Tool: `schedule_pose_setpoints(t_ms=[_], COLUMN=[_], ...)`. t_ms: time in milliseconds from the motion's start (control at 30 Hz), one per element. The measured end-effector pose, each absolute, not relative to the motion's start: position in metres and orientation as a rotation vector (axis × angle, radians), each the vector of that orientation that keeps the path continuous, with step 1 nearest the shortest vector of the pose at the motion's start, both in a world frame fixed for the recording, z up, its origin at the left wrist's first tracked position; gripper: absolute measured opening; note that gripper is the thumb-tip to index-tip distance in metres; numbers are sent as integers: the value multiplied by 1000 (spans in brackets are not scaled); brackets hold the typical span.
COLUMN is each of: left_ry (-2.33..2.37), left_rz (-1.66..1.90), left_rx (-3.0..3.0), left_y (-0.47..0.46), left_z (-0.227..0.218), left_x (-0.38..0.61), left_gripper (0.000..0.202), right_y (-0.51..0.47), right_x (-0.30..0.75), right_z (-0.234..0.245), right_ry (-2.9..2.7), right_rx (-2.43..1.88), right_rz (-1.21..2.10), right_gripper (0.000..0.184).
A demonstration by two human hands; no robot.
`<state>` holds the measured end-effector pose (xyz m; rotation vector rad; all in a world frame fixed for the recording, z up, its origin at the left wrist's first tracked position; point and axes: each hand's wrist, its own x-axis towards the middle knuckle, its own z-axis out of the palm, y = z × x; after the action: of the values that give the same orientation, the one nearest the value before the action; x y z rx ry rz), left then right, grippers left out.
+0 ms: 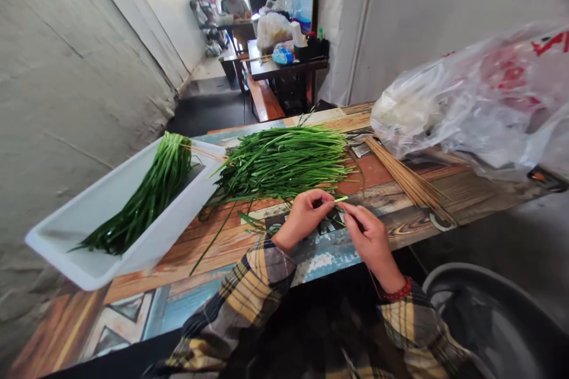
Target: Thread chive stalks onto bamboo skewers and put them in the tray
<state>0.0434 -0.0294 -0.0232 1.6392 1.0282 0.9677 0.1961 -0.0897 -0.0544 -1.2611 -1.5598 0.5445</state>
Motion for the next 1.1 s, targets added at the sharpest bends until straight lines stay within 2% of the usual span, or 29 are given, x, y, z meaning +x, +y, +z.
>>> schedule_pose_setpoints(t_ms=[767, 1100], left_ry=[996, 981], left_rz=[1002, 1054], left_rx=[1654, 1863], left_y=[-32, -31], left_z=[-19, -18], left_x=[44, 44], left_gripper=[8, 6], right_y=[-91, -89], right_x=[200, 200], right_z=[-59, -57], right_ry=[-1557, -1571], right_rx=[-1309, -1281], right_rz=[613, 576], right_gripper=[31, 32])
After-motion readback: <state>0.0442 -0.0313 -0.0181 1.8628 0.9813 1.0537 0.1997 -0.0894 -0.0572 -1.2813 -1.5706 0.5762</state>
